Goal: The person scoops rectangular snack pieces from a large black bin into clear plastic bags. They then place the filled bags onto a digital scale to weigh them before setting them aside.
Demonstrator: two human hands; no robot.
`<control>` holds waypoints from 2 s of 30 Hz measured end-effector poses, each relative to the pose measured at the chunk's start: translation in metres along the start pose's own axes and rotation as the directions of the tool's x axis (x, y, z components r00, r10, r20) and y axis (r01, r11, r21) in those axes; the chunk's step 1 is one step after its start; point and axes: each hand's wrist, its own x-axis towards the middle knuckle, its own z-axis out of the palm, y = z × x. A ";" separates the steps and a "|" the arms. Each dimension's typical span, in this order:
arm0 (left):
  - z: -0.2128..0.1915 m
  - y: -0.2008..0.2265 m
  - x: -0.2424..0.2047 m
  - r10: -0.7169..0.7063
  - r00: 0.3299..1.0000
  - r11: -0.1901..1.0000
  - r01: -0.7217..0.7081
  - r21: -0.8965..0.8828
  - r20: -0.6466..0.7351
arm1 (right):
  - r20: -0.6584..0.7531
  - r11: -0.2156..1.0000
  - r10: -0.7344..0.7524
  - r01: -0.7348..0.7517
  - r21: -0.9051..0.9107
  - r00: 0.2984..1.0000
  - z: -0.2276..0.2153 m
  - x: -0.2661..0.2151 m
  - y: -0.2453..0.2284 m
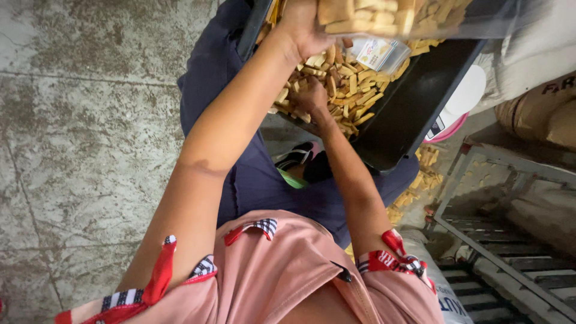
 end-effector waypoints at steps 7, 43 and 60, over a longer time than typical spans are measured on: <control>0.043 0.000 -0.012 -0.147 0.983 0.985 0.156 -0.075 0.112 | 0.248 0.645 -0.122 -0.113 0.756 0.961 -0.049 -0.013 0.032; 0.079 -0.054 -0.017 -0.332 0.928 0.929 0.353 -0.113 0.169 | 0.352 0.297 -0.084 0.361 -0.884 0.932 -0.339 -0.207 -0.266; 0.075 -0.049 -0.018 -0.279 0.952 0.958 0.284 -0.023 0.126 | 0.410 0.102 -0.685 0.637 -0.764 0.602 -0.353 -0.204 -0.236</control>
